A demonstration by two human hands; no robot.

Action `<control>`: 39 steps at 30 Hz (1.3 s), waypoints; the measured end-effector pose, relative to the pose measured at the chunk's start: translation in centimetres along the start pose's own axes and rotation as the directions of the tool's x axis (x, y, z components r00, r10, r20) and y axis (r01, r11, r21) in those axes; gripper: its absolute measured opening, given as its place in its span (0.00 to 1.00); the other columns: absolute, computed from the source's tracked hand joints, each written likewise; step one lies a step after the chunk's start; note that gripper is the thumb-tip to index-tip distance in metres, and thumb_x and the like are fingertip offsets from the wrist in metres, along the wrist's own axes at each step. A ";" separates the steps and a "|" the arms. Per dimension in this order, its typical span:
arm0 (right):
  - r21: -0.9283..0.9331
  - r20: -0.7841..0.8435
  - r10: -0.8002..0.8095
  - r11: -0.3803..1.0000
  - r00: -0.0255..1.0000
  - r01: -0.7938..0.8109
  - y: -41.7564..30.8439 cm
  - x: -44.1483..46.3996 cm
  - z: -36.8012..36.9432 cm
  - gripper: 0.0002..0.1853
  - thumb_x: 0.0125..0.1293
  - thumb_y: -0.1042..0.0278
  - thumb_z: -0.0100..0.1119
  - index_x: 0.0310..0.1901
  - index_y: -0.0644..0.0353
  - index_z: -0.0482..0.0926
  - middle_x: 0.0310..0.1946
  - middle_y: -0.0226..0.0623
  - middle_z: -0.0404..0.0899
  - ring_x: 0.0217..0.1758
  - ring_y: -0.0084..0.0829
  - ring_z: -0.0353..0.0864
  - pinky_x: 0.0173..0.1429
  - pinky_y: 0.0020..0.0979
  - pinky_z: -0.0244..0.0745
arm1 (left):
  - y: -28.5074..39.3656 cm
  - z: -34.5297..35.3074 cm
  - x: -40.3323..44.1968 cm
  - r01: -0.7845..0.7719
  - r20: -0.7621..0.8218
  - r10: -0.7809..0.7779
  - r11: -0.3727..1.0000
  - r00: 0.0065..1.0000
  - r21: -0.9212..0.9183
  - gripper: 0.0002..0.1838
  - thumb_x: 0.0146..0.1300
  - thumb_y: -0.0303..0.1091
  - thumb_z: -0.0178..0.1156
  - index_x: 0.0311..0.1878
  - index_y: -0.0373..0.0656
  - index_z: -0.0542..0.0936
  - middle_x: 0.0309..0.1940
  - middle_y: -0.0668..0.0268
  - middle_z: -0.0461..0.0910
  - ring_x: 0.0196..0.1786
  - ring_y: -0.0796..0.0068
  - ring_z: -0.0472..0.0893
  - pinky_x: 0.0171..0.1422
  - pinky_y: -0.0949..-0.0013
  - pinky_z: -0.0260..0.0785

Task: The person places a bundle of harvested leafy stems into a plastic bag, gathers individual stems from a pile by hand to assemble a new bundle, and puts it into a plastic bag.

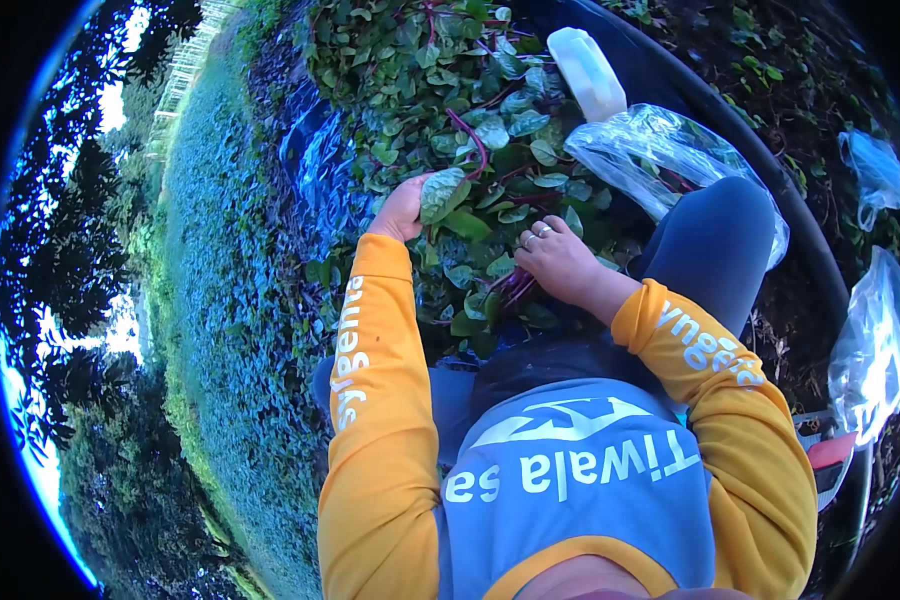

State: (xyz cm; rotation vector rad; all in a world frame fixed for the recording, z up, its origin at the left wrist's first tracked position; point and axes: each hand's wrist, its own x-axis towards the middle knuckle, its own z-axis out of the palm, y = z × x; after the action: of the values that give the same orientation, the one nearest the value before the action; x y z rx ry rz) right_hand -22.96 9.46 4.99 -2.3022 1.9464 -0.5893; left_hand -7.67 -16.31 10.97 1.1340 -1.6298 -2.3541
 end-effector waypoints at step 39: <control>0.140 0.133 -0.036 0.990 0.991 0.018 0.5 1.3 2.3 0.29 0.53 0.75 0.64 0.60 0.54 0.75 0.50 0.42 0.81 0.57 0.46 0.79 0.60 0.45 0.72 | -14.6 9.1 -3.7 -0.341 -0.292 0.703 0.611 0.649 0.714 0.26 0.78 0.45 0.52 0.70 0.38 0.71 0.41 0.50 0.84 0.47 0.49 0.83 0.56 0.54 0.73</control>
State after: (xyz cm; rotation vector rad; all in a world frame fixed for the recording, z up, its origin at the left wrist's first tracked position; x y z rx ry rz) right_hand -22.46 7.64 3.02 -2.2252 1.7589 -0.5375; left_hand -5.39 -1.17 2.36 1.0084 -2.1185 -0.9793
